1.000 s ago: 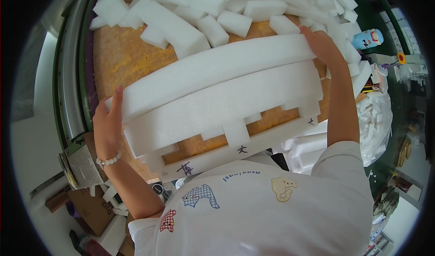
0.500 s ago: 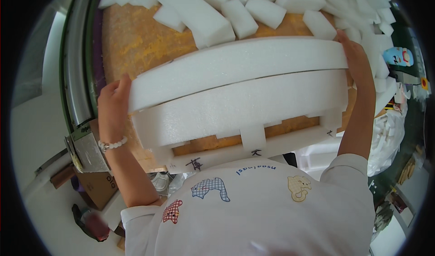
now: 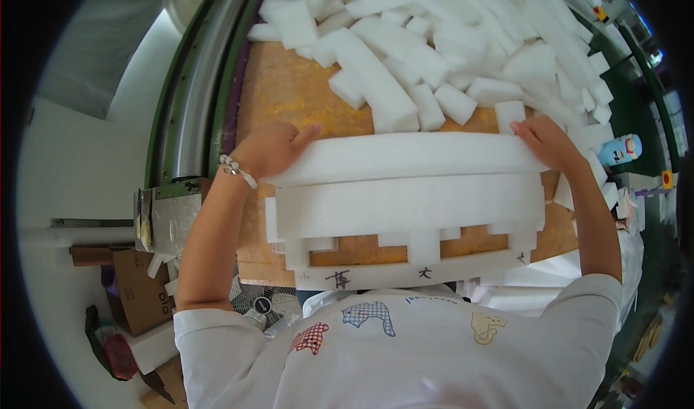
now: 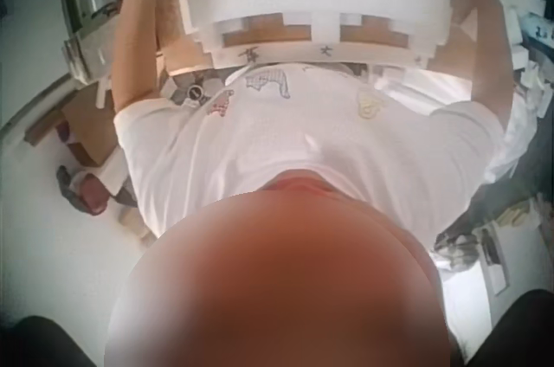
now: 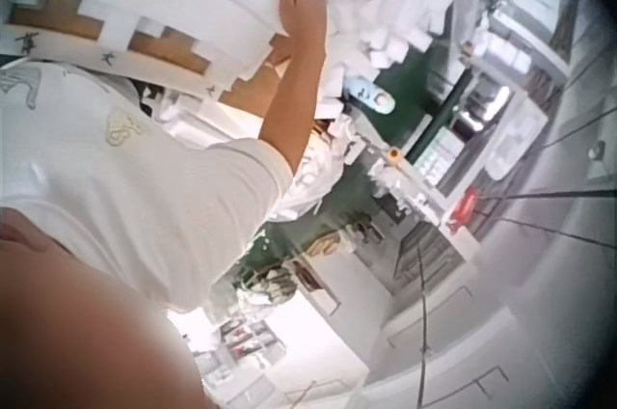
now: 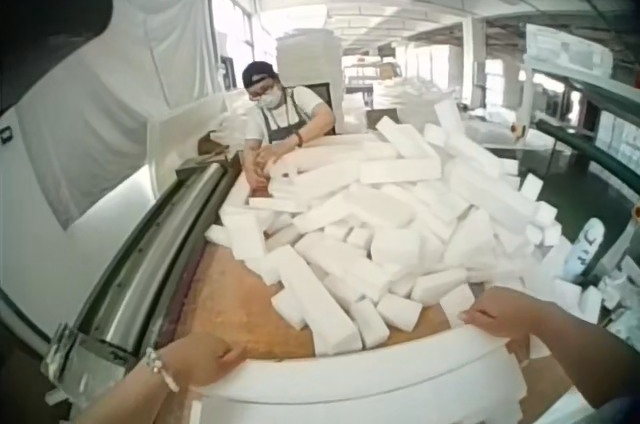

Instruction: Fitting small foam blocks into slots on a larger curved foam packaging frame.

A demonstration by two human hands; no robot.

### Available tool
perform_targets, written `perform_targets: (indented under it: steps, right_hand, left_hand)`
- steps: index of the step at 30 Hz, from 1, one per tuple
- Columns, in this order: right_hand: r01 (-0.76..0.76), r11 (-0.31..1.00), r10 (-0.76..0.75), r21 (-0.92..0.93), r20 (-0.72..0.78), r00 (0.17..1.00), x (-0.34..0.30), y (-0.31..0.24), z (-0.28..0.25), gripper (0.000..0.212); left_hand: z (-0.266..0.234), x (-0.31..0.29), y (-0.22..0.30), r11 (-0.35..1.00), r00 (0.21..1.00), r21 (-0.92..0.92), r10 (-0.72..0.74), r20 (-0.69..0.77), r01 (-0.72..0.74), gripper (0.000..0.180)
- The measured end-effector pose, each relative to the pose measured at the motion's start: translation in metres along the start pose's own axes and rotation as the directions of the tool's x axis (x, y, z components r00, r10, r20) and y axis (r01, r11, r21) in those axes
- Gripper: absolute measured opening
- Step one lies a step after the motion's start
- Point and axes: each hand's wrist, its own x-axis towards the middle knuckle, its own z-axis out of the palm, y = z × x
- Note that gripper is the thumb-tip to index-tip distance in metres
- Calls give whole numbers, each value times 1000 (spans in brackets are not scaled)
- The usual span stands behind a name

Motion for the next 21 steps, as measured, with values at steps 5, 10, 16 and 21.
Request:
perform_targets:
  steps: [5, 10, 16, 21]
  right_hand:
    - [-151, 950, 134, 273, 82, 988, -3, 2, 1, 60]
    - [-194, 944, 167, 265, 121, 978, 0, 2, 4, 64]
    - [-220, 950, 208, 223, 73, 975, -3, 9, 19, 62]
    - [25, 963, 58, 267, -297, 953, -14, 15, 36, 53]
  left_hand:
    - [2, -7, 3, 1000, 1000, 21, 20, -14, -20, 69]
    - [1, -9, 5, 1000, 1000, 15, 5, 1, -5, 66]
    - [11, -7, 1, 1000, 999, -30, -3, -36, 2, 60]
    - [12, -3, 2, 998, 996, -24, 49, -68, -51, 56]
